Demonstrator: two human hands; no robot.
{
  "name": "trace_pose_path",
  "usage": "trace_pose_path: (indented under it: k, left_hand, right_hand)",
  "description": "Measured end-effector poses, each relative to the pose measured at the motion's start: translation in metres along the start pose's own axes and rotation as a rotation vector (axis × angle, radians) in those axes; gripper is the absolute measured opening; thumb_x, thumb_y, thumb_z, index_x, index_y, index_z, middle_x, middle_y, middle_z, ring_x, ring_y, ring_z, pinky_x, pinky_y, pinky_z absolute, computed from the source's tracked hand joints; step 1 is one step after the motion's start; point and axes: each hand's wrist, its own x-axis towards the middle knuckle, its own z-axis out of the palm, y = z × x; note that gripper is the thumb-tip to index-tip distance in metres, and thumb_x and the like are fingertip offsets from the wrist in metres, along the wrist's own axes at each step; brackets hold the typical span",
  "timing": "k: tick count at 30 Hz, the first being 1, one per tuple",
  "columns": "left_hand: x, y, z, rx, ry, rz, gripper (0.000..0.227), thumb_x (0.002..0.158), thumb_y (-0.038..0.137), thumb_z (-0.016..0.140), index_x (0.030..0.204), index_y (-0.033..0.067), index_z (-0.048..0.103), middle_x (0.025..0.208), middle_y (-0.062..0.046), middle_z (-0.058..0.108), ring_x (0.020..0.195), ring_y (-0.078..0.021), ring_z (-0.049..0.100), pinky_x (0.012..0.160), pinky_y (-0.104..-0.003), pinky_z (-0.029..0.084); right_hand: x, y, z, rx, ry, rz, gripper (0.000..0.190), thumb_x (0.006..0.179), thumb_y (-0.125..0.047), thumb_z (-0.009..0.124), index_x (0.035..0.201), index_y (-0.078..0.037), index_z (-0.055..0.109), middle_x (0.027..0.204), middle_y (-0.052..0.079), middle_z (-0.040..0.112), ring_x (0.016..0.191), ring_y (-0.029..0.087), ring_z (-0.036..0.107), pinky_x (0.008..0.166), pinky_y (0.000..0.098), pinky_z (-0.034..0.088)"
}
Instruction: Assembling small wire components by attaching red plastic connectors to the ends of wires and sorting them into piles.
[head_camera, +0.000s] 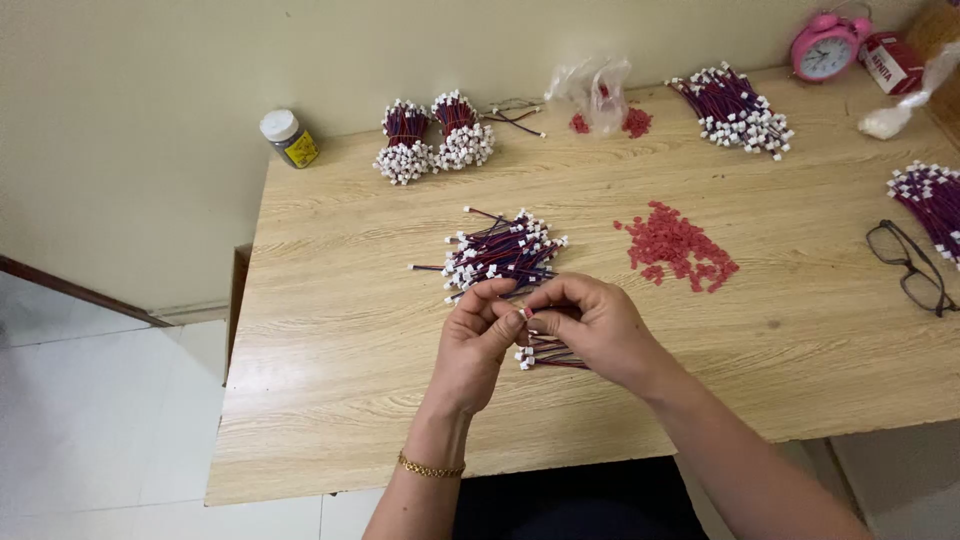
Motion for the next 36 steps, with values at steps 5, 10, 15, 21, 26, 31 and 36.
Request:
trace_pose_path:
  k: [5,10,15,21,26,31,36]
  left_hand:
    - [0.003,-0.009,-0.007,0.012,0.010,0.025,0.036,0.083,-0.001,0.070,0.117,-0.0006,0.059,0.072,-0.011,0.065,0.071,-0.0195,0.068,0.062,-0.024,0.056]
    - [0.004,-0.008,-0.004,0.006,0.035,0.041,0.033,0.084,-0.002,0.070,0.116,-0.0009,0.059,0.072,-0.011,0.066,0.069,-0.0181,0.067,0.060,-0.025,0.056]
    - [-0.004,0.006,-0.011,0.167,-0.101,-0.030,0.040,0.081,-0.006,0.070,0.119,-0.0021,0.060,0.070,-0.010,0.063,0.067,-0.0159,0.064,0.066,-0.027,0.056]
    - [-0.025,0.006,-0.023,0.280,-0.238,-0.187,0.040,0.077,-0.005,0.075,0.115,-0.0003,0.064,0.074,-0.006,0.065,0.073,-0.0128,0.065,0.069,-0.024,0.056]
    - [-0.021,-0.003,-0.030,0.335,-0.206,-0.218,0.042,0.078,-0.002,0.075,0.118,0.0000,0.064,0.072,-0.006,0.065,0.068,-0.0121,0.063,0.067,-0.025,0.055]
    - [0.018,-0.005,-0.048,0.728,-0.190,-0.129,0.050,0.079,0.002,0.074,0.127,0.0038,0.059,0.077,-0.012,0.068,0.069,-0.0214,0.063,0.072,-0.035,0.054]
    - [0.076,-0.032,-0.062,1.591,0.039,0.426,0.020,0.079,0.019,0.074,0.099,0.0229,0.072,0.085,0.000,0.068,0.078,-0.0237,0.067,0.069,-0.034,0.054]
  right_hand:
    - [0.003,-0.016,0.001,-0.039,0.029,-0.083,0.012,0.076,-0.007,0.079,0.088,-0.007,0.077,0.077,0.009,0.069,0.076,0.017,0.066,0.076,0.0323,0.052]
    - [0.005,-0.008,0.001,-0.047,0.057,-0.118,0.011,0.076,-0.006,0.080,0.087,-0.008,0.078,0.078,0.006,0.070,0.077,0.016,0.067,0.077,0.0306,0.052]
    - [-0.001,-0.012,-0.007,0.100,-0.154,0.062,0.006,0.083,-0.004,0.073,0.088,-0.004,0.076,0.077,0.006,0.067,0.078,0.014,0.059,0.076,0.0326,0.051]
    - [-0.029,0.022,0.002,0.182,-0.229,0.181,0.009,0.076,-0.004,0.080,0.083,-0.004,0.073,0.077,0.004,0.065,0.078,0.012,0.058,0.073,0.0297,0.049]
    - [-0.030,0.043,0.007,0.072,-0.183,0.216,0.009,0.076,-0.007,0.080,0.082,-0.006,0.074,0.076,0.004,0.064,0.076,0.012,0.058,0.074,0.0298,0.048]
    - [-0.015,0.074,0.004,-0.178,-0.176,0.173,0.008,0.080,-0.012,0.076,0.086,-0.008,0.073,0.077,0.009,0.066,0.079,0.020,0.064,0.074,0.0347,0.049]
    - [-0.017,0.100,0.000,-0.349,-0.098,0.117,0.011,0.086,-0.010,0.068,0.094,-0.012,0.075,0.088,0.009,0.072,0.091,0.028,0.069,0.081,0.0368,0.052]
